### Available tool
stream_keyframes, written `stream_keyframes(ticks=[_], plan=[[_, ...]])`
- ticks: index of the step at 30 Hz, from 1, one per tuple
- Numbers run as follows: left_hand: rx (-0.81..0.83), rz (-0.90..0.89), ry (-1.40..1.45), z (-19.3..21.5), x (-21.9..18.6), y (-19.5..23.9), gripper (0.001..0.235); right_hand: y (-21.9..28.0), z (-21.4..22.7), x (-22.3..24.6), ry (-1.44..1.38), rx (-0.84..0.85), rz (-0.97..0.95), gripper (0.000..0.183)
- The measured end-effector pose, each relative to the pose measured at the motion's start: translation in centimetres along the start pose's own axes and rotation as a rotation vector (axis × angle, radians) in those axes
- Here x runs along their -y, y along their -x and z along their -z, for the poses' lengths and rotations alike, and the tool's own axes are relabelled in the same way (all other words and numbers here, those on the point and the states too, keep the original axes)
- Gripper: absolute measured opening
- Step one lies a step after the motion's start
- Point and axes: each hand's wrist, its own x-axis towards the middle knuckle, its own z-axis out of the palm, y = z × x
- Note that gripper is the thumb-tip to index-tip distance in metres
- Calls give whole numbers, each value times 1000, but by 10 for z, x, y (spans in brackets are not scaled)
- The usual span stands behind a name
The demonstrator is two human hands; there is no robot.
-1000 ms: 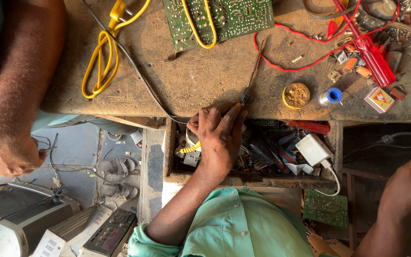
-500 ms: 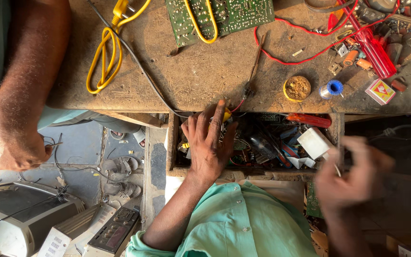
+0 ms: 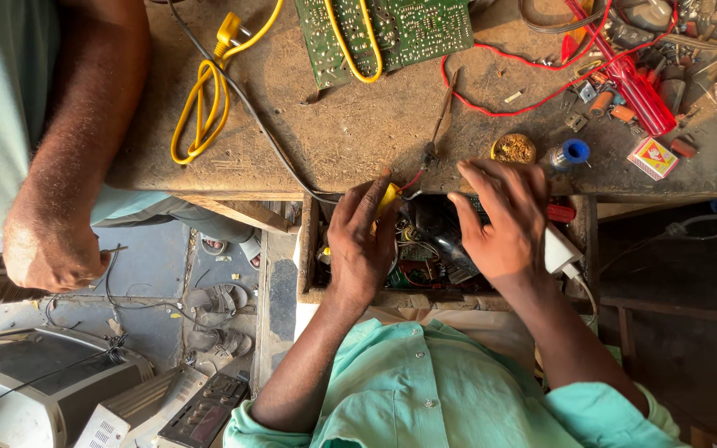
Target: The person solders wires to a small black component using a soldering iron and solder wire. They then wrap the connection with yellow heat-shrink tubing and use a lighter to shrink it.
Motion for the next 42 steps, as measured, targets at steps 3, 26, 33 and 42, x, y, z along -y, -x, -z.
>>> stream_keyframes(ticks=[3,26,33,42], plan=[[42,141,163,3,2,-2,38,-7,-6,-4,4,51,-5,48],[255,462,610,24,25,-22,23,-54,-16,-16,-108,191,223,38],[225,218,124,31,2,-30,19,-59,-15,-18,-89,302,234,40],[236,85,31,26,-5,-34,20,-60,-11,-19,-74,358,215,41]])
